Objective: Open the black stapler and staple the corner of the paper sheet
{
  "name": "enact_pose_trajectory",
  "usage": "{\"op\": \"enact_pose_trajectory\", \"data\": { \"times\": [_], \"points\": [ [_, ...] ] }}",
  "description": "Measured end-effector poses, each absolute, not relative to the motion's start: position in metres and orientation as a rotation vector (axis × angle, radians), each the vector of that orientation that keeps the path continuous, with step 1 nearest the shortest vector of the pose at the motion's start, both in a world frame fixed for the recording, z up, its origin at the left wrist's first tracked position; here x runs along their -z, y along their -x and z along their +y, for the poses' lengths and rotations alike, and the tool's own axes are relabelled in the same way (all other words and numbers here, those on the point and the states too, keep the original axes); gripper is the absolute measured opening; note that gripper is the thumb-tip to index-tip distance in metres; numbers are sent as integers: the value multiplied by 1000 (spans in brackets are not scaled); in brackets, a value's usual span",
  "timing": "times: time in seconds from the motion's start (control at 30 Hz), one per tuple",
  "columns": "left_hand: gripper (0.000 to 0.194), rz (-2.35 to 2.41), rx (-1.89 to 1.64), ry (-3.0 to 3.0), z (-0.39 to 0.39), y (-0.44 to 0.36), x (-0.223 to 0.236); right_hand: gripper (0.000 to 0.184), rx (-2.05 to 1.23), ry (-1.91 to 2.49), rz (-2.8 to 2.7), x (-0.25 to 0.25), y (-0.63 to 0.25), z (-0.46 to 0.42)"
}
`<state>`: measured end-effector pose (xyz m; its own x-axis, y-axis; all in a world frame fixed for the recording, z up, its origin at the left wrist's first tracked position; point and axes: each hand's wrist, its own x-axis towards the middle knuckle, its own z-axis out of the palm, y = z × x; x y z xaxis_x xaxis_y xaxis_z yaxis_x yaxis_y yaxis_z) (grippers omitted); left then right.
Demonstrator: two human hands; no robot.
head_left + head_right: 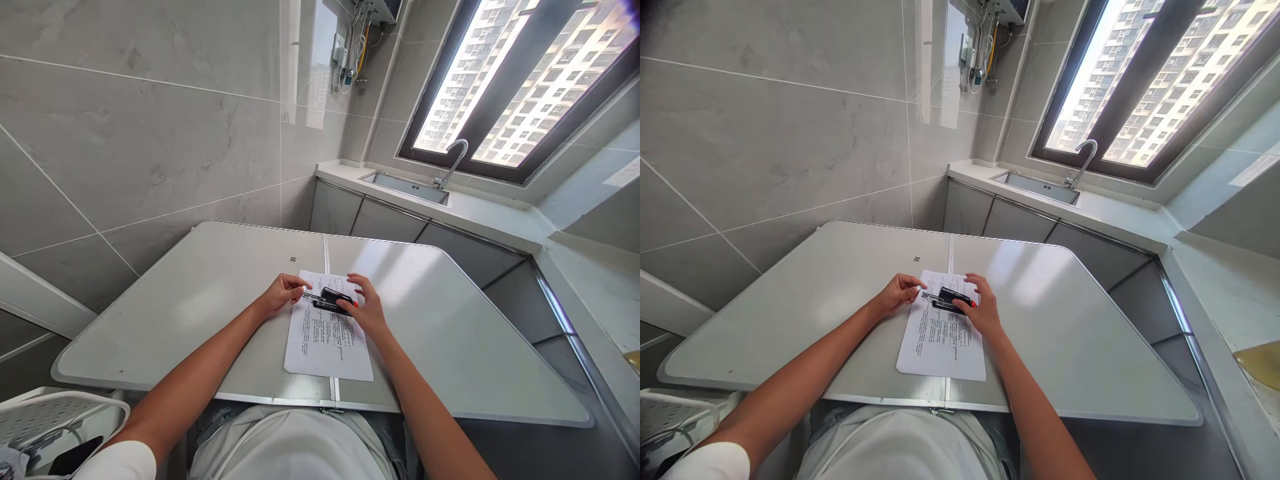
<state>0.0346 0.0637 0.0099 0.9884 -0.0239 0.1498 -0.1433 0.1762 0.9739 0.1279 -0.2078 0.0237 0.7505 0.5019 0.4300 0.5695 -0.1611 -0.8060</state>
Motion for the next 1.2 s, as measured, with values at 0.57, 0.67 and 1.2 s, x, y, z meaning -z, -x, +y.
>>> {"op": "enact_pose_trajectory", "data": {
  "times": [0.57,0.67,1.2],
  "points": [
    [50,-396,152,-1560,56,-23,-27,19,477,1589,-1649,-54,-89,-162],
    [58,-371,122,-1564,60,-28,-27,15,426,1549,-1546,-57,-95,-164],
    [64,181,-213,-2872,104,-74,30,23,286,2295,-521,33,-290,-244]
  ]
}}
